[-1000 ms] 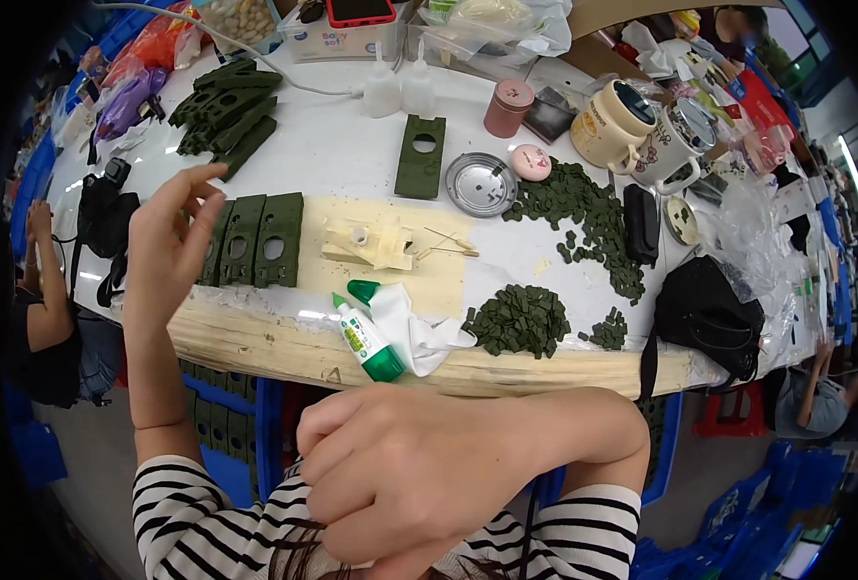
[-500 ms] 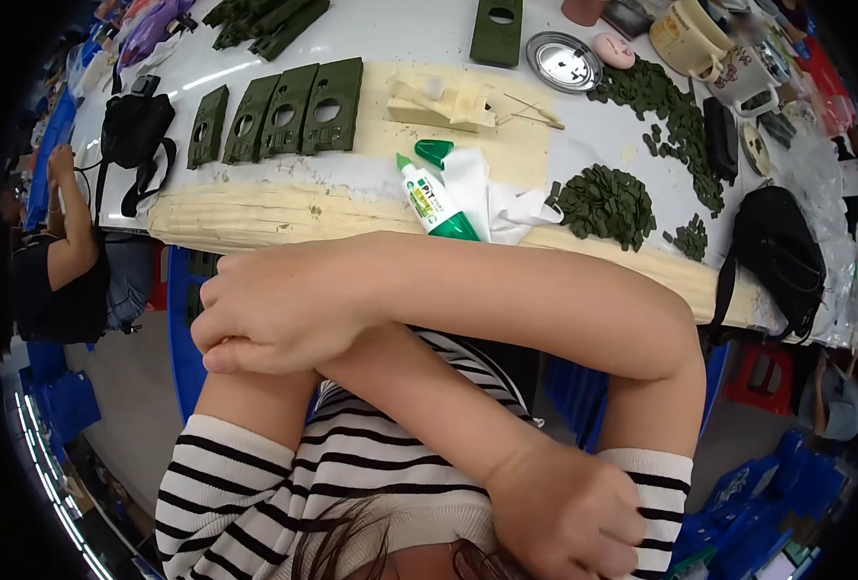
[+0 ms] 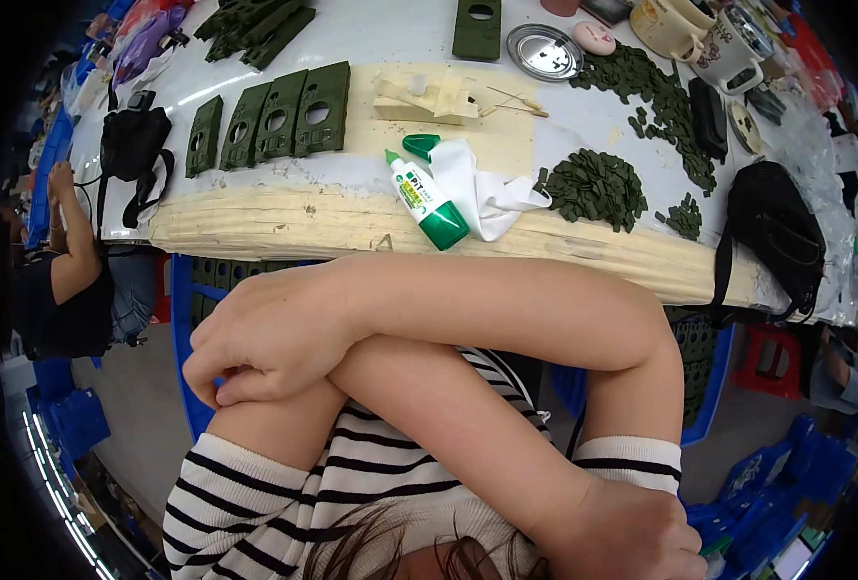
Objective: Assembling plastic toy tank parts by applying glue and attaching components.
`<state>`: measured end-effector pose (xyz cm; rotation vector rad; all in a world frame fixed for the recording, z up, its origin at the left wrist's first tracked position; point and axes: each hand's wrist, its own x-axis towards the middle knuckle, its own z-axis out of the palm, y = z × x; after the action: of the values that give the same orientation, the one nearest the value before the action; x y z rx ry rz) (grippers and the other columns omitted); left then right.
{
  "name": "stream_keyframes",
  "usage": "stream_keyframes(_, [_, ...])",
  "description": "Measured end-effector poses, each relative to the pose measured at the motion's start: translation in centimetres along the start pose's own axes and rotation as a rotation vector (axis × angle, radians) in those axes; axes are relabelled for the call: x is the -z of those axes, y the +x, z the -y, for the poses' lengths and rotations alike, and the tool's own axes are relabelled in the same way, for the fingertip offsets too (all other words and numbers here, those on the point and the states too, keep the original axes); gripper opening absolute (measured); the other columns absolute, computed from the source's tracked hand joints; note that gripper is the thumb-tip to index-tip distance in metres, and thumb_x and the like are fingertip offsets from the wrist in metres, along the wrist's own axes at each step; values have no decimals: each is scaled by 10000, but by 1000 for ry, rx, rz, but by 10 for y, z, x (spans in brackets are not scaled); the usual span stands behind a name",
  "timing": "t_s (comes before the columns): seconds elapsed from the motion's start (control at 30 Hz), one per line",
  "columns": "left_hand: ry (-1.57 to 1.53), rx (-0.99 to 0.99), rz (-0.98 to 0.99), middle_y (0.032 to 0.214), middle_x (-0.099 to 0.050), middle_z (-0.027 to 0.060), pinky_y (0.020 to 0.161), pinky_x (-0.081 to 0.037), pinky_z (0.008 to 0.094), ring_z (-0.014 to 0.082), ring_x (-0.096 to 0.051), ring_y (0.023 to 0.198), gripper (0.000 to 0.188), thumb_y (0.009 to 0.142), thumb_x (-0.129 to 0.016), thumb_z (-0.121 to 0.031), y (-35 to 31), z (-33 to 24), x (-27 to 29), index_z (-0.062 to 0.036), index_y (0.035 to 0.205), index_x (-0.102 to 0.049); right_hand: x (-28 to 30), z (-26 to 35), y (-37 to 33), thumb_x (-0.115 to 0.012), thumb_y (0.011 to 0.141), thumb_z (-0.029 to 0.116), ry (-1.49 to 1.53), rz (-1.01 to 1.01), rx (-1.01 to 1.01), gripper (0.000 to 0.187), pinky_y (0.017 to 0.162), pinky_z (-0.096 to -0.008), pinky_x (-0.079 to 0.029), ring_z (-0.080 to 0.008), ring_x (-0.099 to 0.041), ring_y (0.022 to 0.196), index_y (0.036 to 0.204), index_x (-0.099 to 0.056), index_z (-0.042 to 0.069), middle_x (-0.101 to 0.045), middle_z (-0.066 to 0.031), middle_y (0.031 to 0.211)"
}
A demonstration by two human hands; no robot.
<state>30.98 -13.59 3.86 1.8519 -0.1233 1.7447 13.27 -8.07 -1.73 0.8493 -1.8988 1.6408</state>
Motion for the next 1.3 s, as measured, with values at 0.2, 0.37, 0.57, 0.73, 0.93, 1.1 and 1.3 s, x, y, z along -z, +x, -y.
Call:
stream_keyframes(0.2, [81,-109,-71,709,-491,38,574,-437,274,188,-553,656,119,879,-529,-176,-5,8,-6,-88,803,-502,46,39,-2,-563,902,267,-457,473,-463,189,707,-394,-470,-270,-611,827,892,-611,84,-619,-94,852])
stream_keyframes(0.37, [62,-58,-59,699,-475,27,574,-425,266,180,-534,650,88,873,-529,-167,-4,7,-4,-92,828,-521,15,16,-8,-592,879,311,-178,79,-104,222,621,-395,-469,-286,-596,739,834,-608,94,-587,-73,774])
stream_keyframes(0.57, [-3,52,-41,702,-495,27,564,-443,276,182,-564,656,41,861,-539,-158,-9,4,-8,-117,862,-538,44,39,-10,-583,899,244,-366,312,-343,184,666,-376,-438,-288,-533,840,892,-575,61,-504,-104,859])
stream_keyframes(0.73, [-46,66,-28,712,-512,34,555,-450,287,191,-575,653,50,868,-538,-159,-7,4,-3,-118,895,-547,24,21,-8,-573,839,231,-221,153,-118,209,641,-405,-430,-301,-522,819,938,-553,48,-488,-111,854])
stream_keyframes(0.93, [126,120,-7,712,-513,29,530,-444,298,198,-575,654,123,873,-529,-183,-13,-8,15,-99,953,-570,54,50,-40,-557,786,197,-389,181,-518,165,580,-397,-442,-306,-545,685,843,-530,44,-507,-110,755])
stream_keyframes(1.1, [456,51,79,684,-517,58,511,-396,288,191,-552,620,144,831,-601,-191,-34,-28,98,-50,806,-622,78,98,-68,-658,780,80,-492,-11,-694,121,493,-332,-427,-248,-546,550,730,-555,43,-525,-69,627])
stream_keyframes(1.3, [1570,492,-400,949,-624,97,729,-463,258,155,-591,856,234,874,-628,-24,-63,-95,307,10,1095,-560,92,142,-90,-686,754,38,-833,-250,-754,106,487,-298,-410,-225,-536,540,710,-590,33,-536,-62,620])
